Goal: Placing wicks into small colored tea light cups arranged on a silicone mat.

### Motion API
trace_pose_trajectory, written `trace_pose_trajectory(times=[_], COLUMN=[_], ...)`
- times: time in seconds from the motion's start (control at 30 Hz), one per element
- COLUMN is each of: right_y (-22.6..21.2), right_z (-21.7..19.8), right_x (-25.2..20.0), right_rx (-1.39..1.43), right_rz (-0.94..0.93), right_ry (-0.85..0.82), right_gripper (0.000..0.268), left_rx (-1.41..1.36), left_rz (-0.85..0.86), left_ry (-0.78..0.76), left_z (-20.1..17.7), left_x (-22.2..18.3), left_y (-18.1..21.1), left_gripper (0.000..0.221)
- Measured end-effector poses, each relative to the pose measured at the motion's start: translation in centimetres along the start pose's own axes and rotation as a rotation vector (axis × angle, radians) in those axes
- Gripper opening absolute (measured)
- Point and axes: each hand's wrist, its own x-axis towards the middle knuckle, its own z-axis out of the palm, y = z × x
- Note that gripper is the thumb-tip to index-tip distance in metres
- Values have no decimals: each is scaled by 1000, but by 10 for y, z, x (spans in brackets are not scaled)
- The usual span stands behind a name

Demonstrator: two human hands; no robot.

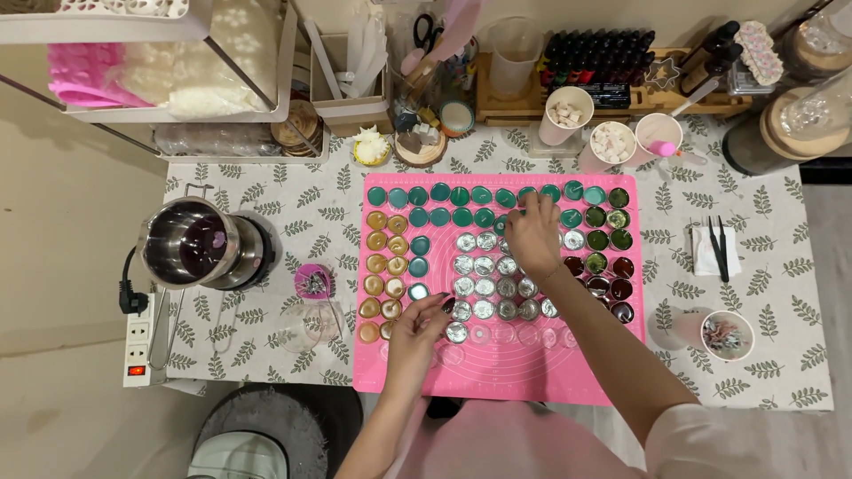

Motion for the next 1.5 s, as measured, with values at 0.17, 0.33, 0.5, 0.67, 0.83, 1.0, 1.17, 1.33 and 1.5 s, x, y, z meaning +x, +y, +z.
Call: trace_pose_trajectory(times=[0.17, 0.33, 0.5, 0.67, 0.83, 1.0, 1.17, 1.33, 1.5], right_y=[-2, 4, 14, 22, 25, 37, 55, 61, 49], right_z=[1, 4, -5, -20, -47, -63, -68, -77, -77], right_x=[0, -1, 1, -3, -10, -35, -64, -67, -51], right_rx=[-25, 13, 41, 101, 158, 171, 121, 125, 188], right_rz=[-34, 33, 84, 117, 201, 269, 306, 286, 298], right_ry=[-3, 20, 15, 20, 24, 77, 149, 144, 115], right_gripper=[10, 9, 5, 6, 9, 12, 14, 14, 13], left_rx=[-5, -14, -18, 11, -21, 28, 55, 86, 93], left_rz=[-4, 14, 16, 39, 44, 54, -31, -51, -58], left_ry=[-2, -5, -18, -43, -32, -17, 49, 70, 95], left_z=[-3, -6, -4, -4, -9, -16, -11, -7, -7], left_x=[1, 3, -2, -4, 6, 12, 7, 7, 2], left_y=[-4, -9, 2, 5, -9, -15, 8, 25, 36], left_gripper=[38, 39, 38, 38, 36, 35, 36, 37, 38])
